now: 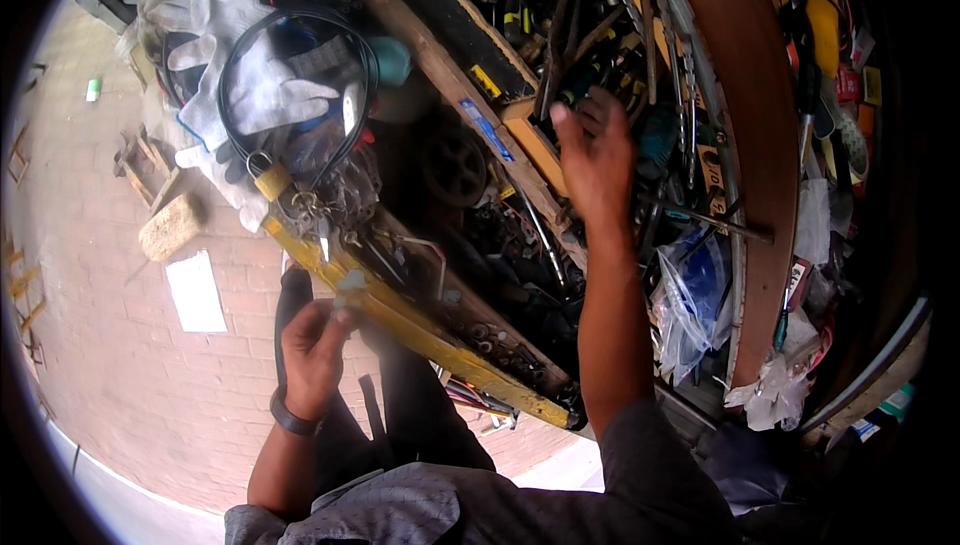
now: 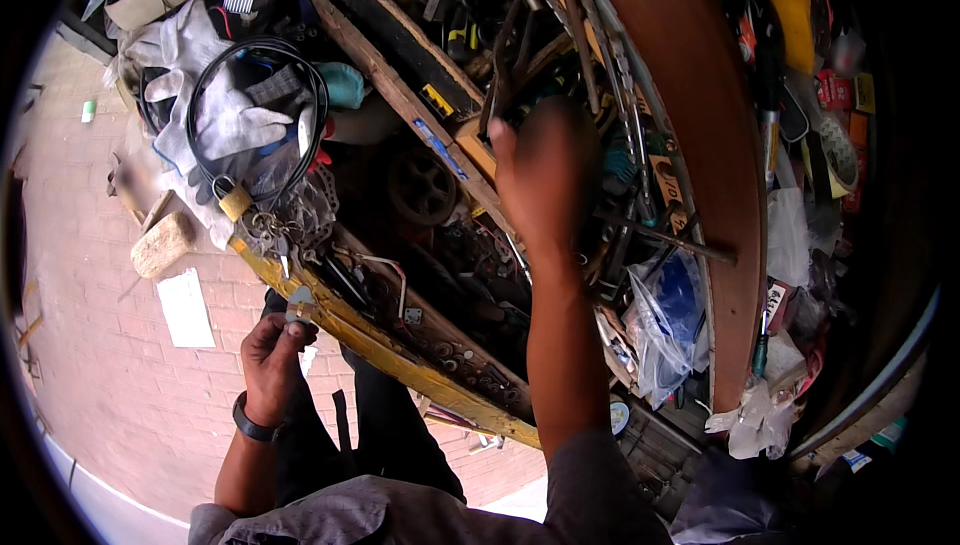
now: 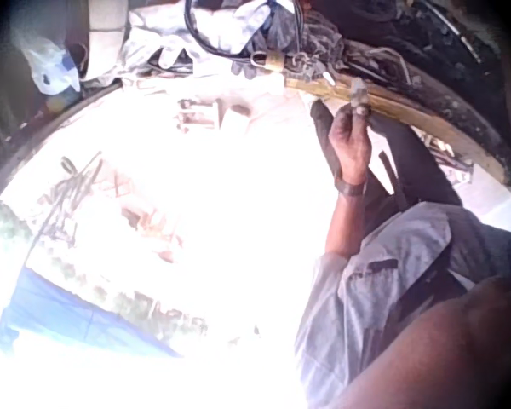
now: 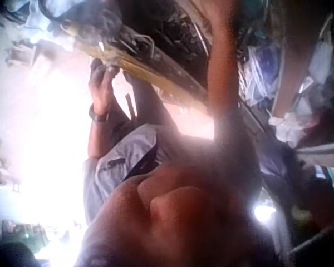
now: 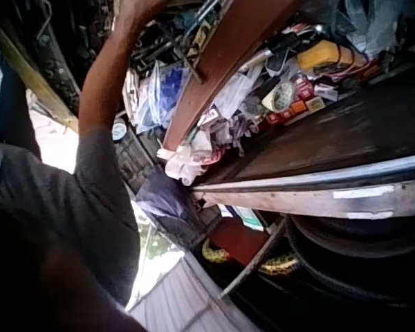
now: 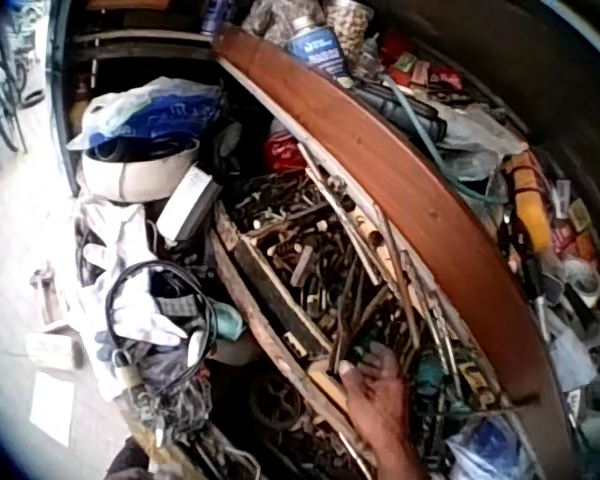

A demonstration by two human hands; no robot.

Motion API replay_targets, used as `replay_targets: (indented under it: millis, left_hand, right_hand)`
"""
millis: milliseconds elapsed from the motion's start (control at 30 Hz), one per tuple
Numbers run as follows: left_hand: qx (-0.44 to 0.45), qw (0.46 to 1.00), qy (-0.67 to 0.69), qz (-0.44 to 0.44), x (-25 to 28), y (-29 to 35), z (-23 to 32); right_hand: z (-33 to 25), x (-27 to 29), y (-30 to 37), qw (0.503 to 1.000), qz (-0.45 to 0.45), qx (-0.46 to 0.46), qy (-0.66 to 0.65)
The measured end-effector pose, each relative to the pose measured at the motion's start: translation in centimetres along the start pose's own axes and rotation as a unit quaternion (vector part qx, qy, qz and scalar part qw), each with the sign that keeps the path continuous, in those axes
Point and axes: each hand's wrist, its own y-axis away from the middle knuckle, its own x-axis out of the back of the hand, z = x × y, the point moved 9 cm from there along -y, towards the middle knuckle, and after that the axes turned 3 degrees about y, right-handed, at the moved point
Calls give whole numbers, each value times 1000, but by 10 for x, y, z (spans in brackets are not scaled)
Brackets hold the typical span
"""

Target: The person uses pliers and a screwdriver to bend and adjust a small metal bracket, then fits it into a slot on a vehicle's wheel well. The person repeatedly manipulates the bracket with tools and by hand to align it with the mounting area.

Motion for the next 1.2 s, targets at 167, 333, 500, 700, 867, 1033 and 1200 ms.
replay_targets:
  millis: [167,333,500,700,867,1033,1200]
  left_hand:
    - [7,998,16,-54,9,-22,21]
    - [5,998,18,-64,24,-45,51]
    - [21,998,-21,-50,42,-62,66]
    - [10,996,-28,-81,32,-72,85]
    - [-22,985,-71,-154,2,-78,100]
    - [-194,909,-226,-292,-58,-72,144]
    - [-327,747,-335,-472,-141,-49,162]
  right_hand:
    - [5,-28,-49,987,-87,-104,84]
    - [69,-19,-77,997,-40,-48,-38]
    - [72,-2,-55,967,16,-103,-233]
    - [12,24,18,997,83,2,-7]
    - [10,22,82,998,6,58,24]
    - [8,24,125,985,-168,-10,34]
    - [-6,11,140,877,-458,-134,50]
